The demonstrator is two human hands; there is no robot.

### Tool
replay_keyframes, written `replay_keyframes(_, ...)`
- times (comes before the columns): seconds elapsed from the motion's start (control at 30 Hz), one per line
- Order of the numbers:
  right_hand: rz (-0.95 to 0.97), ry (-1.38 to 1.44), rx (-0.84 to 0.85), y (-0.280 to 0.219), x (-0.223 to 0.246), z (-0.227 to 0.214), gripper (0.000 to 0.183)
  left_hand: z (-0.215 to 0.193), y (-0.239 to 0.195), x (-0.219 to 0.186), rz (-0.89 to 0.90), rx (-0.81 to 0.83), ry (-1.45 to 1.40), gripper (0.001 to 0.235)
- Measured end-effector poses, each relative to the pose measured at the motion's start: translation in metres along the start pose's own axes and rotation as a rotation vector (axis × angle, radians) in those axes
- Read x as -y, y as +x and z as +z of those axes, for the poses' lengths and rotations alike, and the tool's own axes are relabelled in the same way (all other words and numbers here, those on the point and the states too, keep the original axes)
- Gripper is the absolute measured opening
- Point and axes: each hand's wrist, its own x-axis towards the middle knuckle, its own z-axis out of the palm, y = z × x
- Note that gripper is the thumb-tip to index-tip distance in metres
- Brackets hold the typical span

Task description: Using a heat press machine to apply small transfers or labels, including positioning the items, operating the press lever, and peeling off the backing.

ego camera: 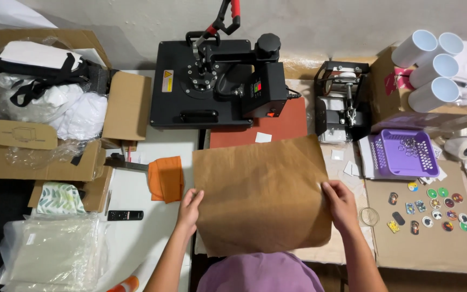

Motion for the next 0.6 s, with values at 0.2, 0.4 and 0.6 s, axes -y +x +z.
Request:
replay_keyframes(0.2, -0.009, -0.030, 0.027, 0.077, -0.027, 0.021, 0.014, 0.026, 0.076, -0.005, -0.009, 0.020, -0.033, 0.020)
replay_keyframes(0.4, -0.024, -0.005, 0.037, 0.149, -0.045, 0.036, 0.013, 0.044, 0.134, -0.037, 0.054, 0.045, 0.050, 0.020)
replay_keyframes(0.6, 0.020, 0.012, 0.130, 0.177, -0.034, 0.038, 0.014, 0.041, 0.150, -0.082, 0.066, 0.116, 0.168, 0.016)
